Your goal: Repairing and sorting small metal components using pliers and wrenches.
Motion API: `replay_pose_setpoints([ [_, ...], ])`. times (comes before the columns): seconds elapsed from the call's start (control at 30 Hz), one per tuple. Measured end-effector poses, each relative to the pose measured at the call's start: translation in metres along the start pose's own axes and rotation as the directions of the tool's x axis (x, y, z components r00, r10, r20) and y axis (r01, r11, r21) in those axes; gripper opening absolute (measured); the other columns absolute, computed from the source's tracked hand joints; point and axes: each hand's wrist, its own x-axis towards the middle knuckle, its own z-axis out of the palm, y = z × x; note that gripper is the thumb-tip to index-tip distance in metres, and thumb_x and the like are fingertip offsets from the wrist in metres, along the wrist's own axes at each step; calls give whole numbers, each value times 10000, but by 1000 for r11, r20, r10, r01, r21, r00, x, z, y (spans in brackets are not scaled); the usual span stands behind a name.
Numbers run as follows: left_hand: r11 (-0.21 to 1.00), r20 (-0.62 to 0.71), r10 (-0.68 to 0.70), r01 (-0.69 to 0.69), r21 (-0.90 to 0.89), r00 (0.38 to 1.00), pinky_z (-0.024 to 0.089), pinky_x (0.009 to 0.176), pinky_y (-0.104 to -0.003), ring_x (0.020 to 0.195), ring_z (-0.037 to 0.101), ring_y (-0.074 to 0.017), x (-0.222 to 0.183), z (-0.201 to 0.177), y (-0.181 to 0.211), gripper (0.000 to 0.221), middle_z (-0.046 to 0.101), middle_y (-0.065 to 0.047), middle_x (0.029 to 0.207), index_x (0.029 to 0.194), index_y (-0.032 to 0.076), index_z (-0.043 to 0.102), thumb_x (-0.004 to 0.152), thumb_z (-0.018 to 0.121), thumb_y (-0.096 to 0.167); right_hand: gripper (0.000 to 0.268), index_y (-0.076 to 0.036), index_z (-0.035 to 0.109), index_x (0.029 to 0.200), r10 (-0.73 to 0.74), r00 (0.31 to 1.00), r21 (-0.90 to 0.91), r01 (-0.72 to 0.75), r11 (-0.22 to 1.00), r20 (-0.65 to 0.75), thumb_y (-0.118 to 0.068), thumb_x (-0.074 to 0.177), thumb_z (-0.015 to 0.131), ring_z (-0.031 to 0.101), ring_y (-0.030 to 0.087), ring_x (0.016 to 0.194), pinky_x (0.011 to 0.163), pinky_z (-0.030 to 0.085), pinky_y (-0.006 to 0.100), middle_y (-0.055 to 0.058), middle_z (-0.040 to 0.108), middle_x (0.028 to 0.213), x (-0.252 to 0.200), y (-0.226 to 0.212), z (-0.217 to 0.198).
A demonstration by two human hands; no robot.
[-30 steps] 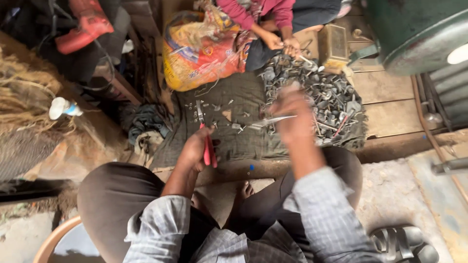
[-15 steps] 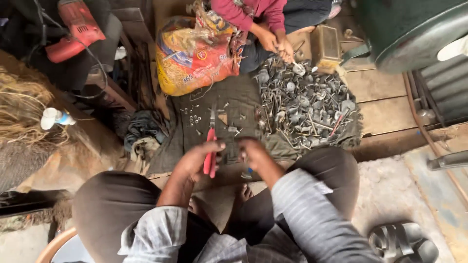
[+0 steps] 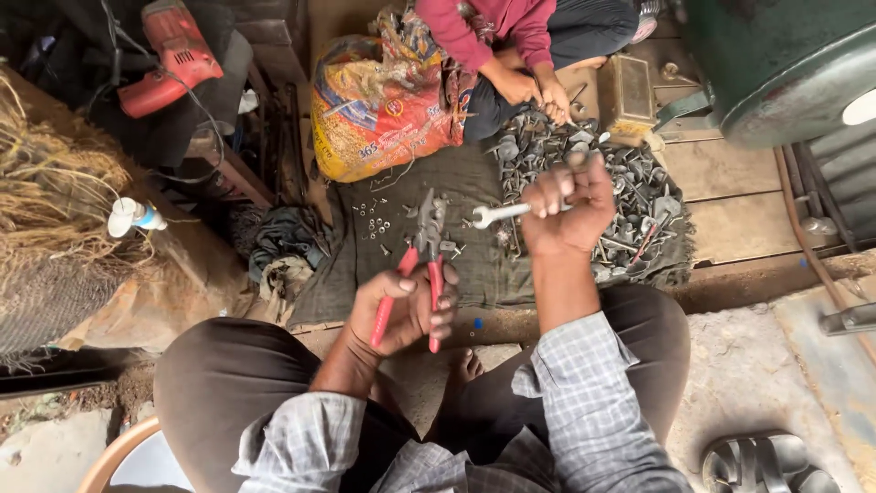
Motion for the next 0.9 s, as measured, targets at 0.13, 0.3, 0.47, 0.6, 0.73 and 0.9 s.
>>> replay_pose_setpoints([
  [0.13, 1000, 86, 6, -4, -30, 996, 440, 747, -368, 814, 530, -204, 6, 12, -5, 598, 530, -74, 943, 1256, 32, 555, 760, 693, 336, 296, -74, 647, 885, -75, 997, 217, 73, 973, -3, -308, 1051, 576, 350, 113, 478, 453, 288, 270, -11, 470, 619, 13, 1, -6],
  [0.3, 1000, 88, 14, -12, -20, 996, 436, 747, -368, 809, 526, -202, 9, 9, -8, 597, 527, -71, 934, 1246, 36, 550, 754, 695, 341, 318, -77, 620, 847, -2, 995, 293, 31, 956, -97, -322, 1040, 562, 332, 121, 484, 454, 287, 278, -6, 448, 619, 15, 23, -14],
  [0.47, 999, 69, 33, -34, 4, 997, 431, 746, -368, 805, 520, -202, 12, 11, -11, 588, 529, -74, 931, 1232, 39, 547, 746, 699, 333, 338, -63, 606, 852, 58, 992, 346, -18, 938, -108, -340, 1040, 558, 327, 133, 498, 478, 291, 283, 5, 442, 640, 19, 38, -22],
  [0.6, 997, 34, 61, -63, 52, 998, 432, 749, -368, 806, 512, -198, 14, 14, -13, 590, 538, -76, 931, 1223, 43, 542, 725, 701, 318, 335, -43, 598, 867, 83, 989, 432, -20, 902, -126, -328, 1036, 546, 323, 140, 506, 476, 290, 291, 9, 414, 635, 18, 45, -22],
  [0.73, 994, 1, 63, -63, 86, 998, 436, 750, -368, 803, 506, -196, 16, 14, -16, 578, 541, -73, 924, 1220, 40, 539, 721, 694, 288, 342, -31, 590, 874, 75, 981, 428, 9, 904, -180, -329, 1037, 552, 330, 140, 524, 474, 290, 288, 19, 417, 664, 18, 48, -28],
  [0.9, 989, -38, 61, -55, 135, 997, 449, 749, -371, 796, 511, -192, 15, 13, -15, 552, 537, -71, 910, 1225, 33, 543, 738, 684, 253, 213, -12, 618, 966, 77, 973, 321, -3, 947, -217, -204, 1026, 549, 487, 167, 623, 588, 436, 299, 62, 541, 756, 1, 47, 4],
])
